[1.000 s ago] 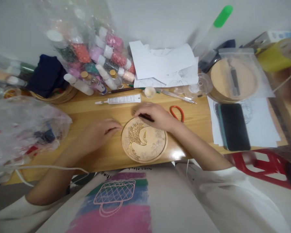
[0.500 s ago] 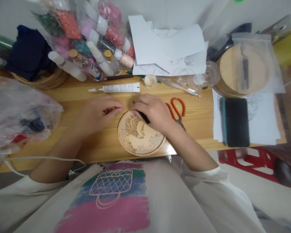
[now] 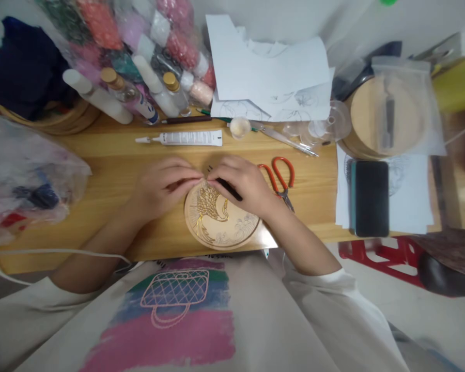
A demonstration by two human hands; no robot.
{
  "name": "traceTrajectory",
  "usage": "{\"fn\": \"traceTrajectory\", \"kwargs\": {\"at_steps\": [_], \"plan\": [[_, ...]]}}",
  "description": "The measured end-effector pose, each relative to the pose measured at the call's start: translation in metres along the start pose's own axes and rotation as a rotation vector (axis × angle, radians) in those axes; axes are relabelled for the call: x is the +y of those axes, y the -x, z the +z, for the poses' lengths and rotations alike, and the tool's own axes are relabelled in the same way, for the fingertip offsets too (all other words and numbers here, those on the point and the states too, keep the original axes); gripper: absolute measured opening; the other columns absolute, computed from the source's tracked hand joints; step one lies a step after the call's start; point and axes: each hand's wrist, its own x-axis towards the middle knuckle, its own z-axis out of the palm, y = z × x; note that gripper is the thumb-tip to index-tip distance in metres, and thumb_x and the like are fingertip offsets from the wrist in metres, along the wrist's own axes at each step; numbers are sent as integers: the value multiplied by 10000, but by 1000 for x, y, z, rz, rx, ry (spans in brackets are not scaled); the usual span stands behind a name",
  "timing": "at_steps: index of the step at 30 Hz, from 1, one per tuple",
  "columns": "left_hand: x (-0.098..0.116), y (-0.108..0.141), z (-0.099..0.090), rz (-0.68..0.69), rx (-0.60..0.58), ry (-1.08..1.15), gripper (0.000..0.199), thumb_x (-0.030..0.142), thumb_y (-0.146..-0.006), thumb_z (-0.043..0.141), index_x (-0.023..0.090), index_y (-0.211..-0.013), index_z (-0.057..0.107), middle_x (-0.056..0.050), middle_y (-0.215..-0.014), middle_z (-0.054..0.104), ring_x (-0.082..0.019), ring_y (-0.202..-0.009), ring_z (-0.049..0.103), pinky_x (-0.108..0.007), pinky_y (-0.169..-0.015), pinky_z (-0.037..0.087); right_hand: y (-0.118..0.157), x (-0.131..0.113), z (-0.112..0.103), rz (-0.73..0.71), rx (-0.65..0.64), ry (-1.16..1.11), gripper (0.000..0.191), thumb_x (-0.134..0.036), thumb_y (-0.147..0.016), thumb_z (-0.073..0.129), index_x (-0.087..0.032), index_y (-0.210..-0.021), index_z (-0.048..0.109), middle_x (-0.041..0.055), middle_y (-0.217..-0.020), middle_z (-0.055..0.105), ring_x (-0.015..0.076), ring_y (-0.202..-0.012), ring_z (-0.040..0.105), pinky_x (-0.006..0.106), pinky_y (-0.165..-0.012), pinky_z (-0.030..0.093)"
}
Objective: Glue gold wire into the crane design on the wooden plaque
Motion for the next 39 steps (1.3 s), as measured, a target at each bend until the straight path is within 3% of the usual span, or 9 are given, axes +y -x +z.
{"fn": "traceTrajectory", "kwargs": {"at_steps": [6,12,21,27,39], "plan": [[-5,2,5,54,-15,-56,266,326,-1000,504,225,-951,745,-43,-933,707,-161,-860,651,-278,-767,512,1,0,3,-67,62,28,124,-205,-971,549,-186,-926,663,36,-802,653,147,-732,589,298,-658,486],[-2,2,1,-18,-102,-116,284,314,-1010,471,238,-952,739,-41,-971,712,-168,-874,649,-278,-772,500,0,-2,4,-59,55,34,124,-200,-968,556,-173,-925,669,43,-799,646,152,-739,597,298,-666,481],[-7,5,5,142,11,-179,236,279,-1014,503,202,-949,716,-34,-915,704,-145,-820,654,-245,-706,502,2,-1,3,-10,68,47,91,-246,-949,598,-203,-910,668,27,-756,638,151,-697,595,297,-637,474],[-7,4,3,128,30,-200,199,271,-1002,530,208,-939,708,-35,-905,701,-149,-817,652,-251,-697,504,3,-3,4,40,99,59,76,-226,-930,620,-194,-895,679,32,-756,646,153,-686,608,294,-611,468],[-8,5,4,122,42,-183,186,273,-998,552,206,-937,714,-37,-911,702,-150,-823,657,-257,-707,516,3,-2,4,5,80,62,94,-235,-946,599,-195,-900,671,37,-770,653,148,-703,608,291,-633,480]]}}
